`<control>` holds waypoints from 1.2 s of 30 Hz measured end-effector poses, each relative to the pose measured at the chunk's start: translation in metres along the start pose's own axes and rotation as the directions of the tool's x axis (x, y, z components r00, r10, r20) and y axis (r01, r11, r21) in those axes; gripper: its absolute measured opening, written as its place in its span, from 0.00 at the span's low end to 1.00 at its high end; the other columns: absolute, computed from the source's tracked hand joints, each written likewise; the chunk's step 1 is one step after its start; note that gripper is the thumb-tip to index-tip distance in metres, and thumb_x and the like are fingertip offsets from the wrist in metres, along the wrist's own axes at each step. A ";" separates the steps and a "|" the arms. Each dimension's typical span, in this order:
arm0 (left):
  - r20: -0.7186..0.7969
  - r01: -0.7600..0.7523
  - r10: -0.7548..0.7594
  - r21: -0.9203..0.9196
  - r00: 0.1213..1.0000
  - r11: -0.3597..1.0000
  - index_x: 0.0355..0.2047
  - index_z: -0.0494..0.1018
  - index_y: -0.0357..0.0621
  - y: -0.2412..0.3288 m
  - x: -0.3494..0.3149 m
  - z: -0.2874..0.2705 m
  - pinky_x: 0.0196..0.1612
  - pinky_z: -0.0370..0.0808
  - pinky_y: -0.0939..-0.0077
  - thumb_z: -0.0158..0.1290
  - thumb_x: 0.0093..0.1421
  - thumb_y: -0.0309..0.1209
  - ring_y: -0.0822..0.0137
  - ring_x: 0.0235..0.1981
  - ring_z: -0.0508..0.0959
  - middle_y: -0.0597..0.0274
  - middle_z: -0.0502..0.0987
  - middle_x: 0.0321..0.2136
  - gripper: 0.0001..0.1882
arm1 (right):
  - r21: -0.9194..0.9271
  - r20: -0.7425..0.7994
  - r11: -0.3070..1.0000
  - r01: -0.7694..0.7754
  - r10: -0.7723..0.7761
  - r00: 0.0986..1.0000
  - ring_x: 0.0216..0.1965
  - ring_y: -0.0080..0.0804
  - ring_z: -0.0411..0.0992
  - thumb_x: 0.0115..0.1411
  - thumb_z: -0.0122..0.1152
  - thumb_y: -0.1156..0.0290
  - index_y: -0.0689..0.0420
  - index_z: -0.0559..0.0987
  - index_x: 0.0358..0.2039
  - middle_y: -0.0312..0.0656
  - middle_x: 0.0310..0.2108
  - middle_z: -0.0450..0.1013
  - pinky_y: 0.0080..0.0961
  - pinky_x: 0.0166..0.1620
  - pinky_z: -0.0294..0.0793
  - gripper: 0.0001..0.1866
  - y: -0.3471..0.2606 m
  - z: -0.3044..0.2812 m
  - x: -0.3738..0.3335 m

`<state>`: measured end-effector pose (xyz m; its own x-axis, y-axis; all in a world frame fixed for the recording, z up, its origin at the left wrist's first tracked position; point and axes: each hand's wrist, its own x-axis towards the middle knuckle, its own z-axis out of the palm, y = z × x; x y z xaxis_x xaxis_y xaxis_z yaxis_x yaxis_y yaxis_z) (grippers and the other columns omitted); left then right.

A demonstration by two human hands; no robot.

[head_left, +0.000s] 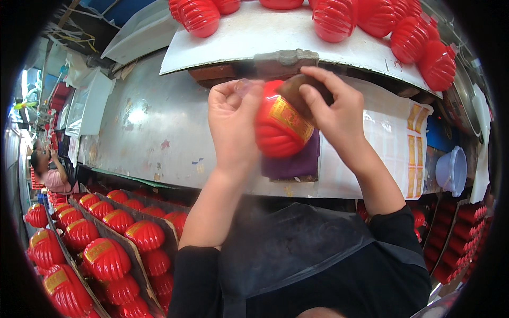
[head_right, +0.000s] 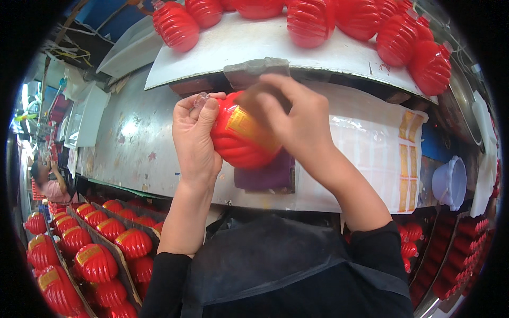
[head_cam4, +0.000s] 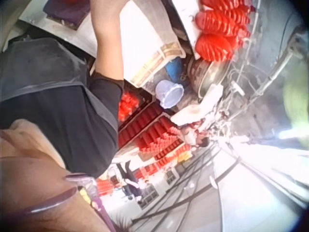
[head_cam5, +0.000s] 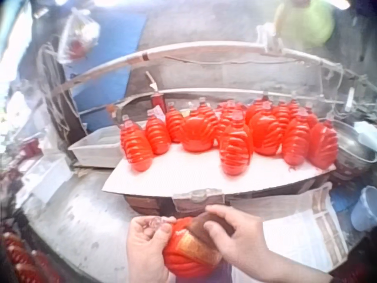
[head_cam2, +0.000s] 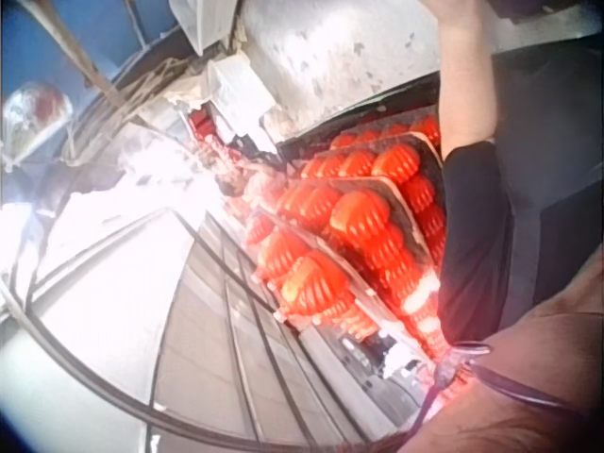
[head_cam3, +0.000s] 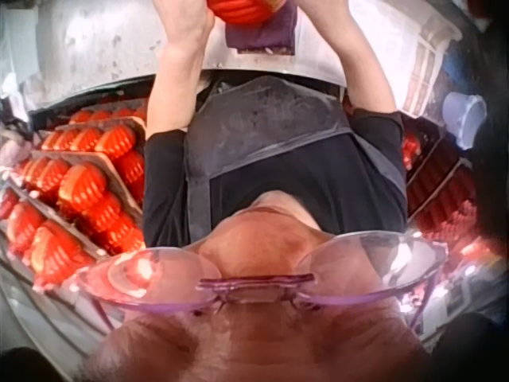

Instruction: The person repeatedly picks up red plastic containers, places a gold label on each, smooths it with their fingers, and sets the labeled container aside. The process is repeated for multiple containers in a consistent sequence.

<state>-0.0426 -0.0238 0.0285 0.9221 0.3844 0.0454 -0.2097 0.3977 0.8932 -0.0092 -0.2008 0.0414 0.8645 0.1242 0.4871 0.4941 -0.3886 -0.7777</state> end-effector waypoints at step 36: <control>-0.231 -0.436 0.504 0.288 0.832 0.852 0.45 0.68 0.38 0.142 -0.176 -0.092 0.54 0.79 0.73 0.62 0.64 0.17 0.72 0.44 0.82 0.55 0.82 0.44 0.15 | 0.495 0.073 0.446 0.745 -0.876 0.476 0.36 0.42 0.83 0.47 0.73 0.86 0.59 0.86 0.42 0.45 0.38 0.84 0.31 0.40 0.83 0.20 -0.171 0.046 -0.080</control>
<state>-0.2648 0.0415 0.1067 0.5867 0.7125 0.3848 -0.4873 -0.0689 0.8705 -0.1586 -0.1022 0.1166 -0.0148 0.4668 0.8842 0.9107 0.3713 -0.1808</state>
